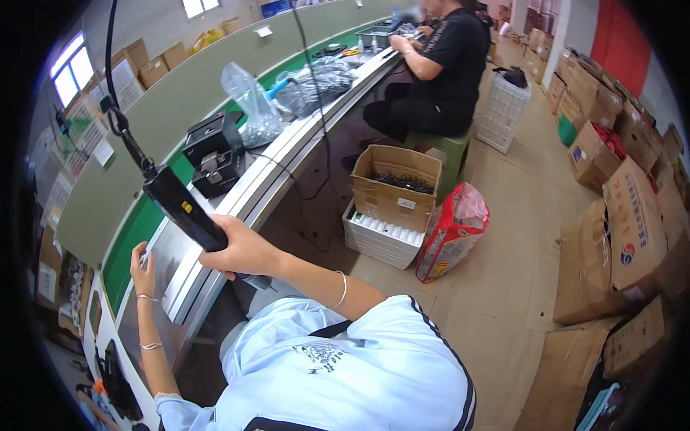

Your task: Assembling electronic components using an electric screwdriver on a production line.

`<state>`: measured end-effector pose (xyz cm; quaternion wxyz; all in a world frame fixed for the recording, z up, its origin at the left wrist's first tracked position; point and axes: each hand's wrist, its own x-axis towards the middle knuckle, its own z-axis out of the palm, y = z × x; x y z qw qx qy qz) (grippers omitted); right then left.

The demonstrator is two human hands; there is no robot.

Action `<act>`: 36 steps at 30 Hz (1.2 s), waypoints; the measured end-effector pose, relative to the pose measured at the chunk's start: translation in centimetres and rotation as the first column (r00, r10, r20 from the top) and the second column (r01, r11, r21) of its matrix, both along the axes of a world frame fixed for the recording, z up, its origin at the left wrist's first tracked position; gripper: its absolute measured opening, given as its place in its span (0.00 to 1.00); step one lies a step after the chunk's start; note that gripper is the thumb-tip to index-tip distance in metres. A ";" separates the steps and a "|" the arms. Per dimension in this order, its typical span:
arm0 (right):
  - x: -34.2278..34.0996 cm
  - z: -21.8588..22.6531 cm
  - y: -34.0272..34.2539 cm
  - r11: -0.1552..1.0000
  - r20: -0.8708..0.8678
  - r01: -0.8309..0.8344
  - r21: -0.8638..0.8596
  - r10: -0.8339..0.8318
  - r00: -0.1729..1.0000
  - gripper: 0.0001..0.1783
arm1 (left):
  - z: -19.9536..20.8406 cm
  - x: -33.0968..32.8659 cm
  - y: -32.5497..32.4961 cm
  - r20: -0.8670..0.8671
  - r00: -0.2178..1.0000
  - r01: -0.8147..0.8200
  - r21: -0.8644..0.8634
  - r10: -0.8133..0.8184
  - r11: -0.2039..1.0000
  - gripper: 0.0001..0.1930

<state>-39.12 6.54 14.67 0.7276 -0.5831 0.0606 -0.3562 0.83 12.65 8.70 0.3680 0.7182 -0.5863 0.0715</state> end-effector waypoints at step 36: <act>10.8 -1.9 -4.7 0.974 0.126 0.195 -0.116 -0.180 0.976 0.19 | -1.0 -1.1 3.0 -0.202 0.979 -0.024 -0.082 0.007 0.996 0.19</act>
